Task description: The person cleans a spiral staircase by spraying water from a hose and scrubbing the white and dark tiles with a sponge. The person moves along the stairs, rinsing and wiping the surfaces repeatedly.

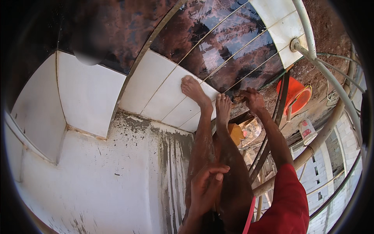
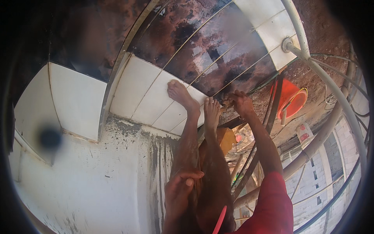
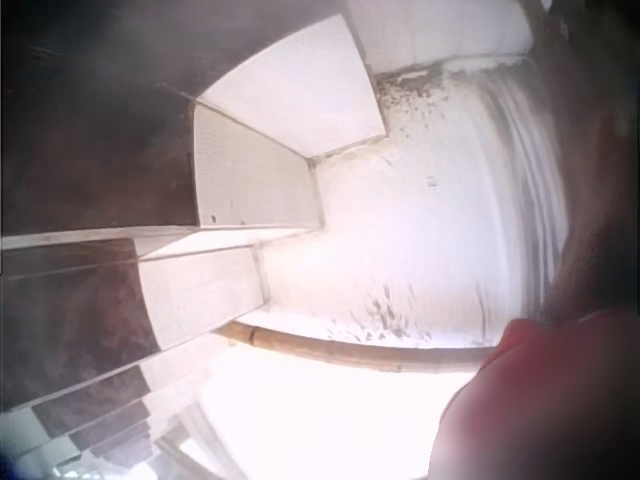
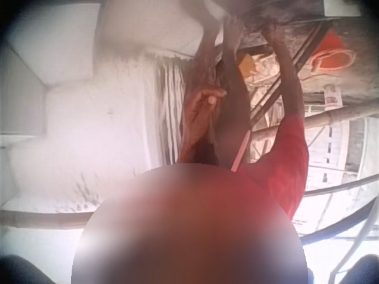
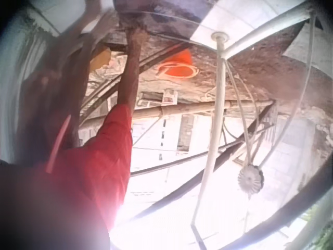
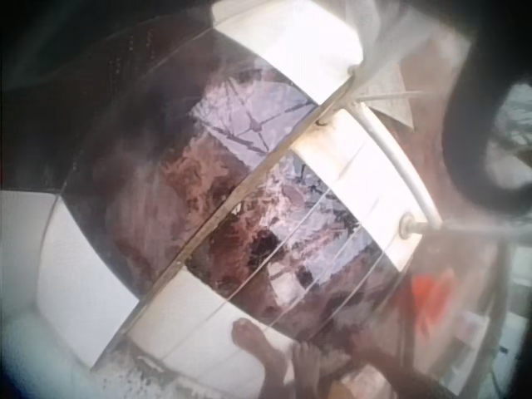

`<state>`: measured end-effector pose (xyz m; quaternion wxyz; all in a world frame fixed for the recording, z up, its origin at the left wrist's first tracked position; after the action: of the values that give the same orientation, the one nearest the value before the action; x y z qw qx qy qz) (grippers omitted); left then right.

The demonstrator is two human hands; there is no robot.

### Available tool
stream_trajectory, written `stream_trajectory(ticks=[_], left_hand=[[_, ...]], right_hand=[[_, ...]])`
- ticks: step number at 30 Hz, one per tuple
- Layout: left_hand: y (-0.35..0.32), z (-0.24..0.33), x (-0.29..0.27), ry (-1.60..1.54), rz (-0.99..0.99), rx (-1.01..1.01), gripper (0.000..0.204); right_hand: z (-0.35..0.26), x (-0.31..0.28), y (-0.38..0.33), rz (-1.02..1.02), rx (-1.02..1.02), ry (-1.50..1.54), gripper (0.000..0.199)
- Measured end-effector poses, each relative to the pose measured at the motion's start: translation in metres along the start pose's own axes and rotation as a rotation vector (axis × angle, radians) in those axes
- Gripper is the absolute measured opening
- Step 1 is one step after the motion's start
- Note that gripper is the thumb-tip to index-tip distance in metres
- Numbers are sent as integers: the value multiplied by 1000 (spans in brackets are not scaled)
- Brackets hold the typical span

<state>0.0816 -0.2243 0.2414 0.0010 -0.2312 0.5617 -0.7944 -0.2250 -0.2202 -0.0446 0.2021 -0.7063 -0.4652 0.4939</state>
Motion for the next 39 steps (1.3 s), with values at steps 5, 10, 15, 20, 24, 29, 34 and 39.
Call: stream_trajectory(ticks=[5, 10, 15, 20, 24, 29, 34, 39], left_hand=[[4, 9, -1, 4, -2, 32, 13], [2, 9, -8, 3, 0, 15, 12], [-5, 0, -16, -155, 18, -30, 13], [-2, 18, -22, 14, 21, 82, 17], [-4, 15, -26, 12, 60, -13, 27], [-5, 14, -26, 5, 71, -40, 26], [-2, 13, -22, 14, 40, -46, 25], [-2, 20, -35, -13, 56, 52, 14]], right_hand=[[-92, -198, 166, 455, -214, 117, 36], [-172, -180, 261, 437, -324, -38, 40], [-119, -16, 166, 245, -365, -39, 51], [17, 202, -53, -877, 63, -544, 20], [19, 124, -72, -382, 129, 45, 33], [-34, -77, 59, 315, 52, 105, 34], [-86, -63, 149, 383, 9, -27, 43], [-95, 166, 19, -466, -401, -166, 40]])
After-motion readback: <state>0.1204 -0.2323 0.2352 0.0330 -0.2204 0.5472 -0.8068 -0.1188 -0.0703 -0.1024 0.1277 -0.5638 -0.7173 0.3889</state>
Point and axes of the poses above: each hand's wrist, its own y-axis towards the middle knuckle, its own x-axis out of the palm, z = x × y, the point moved 10 cm from there along y, towards the middle knuckle, and after that the axes turned 12 degrees about -z, right-handed, at the moved point
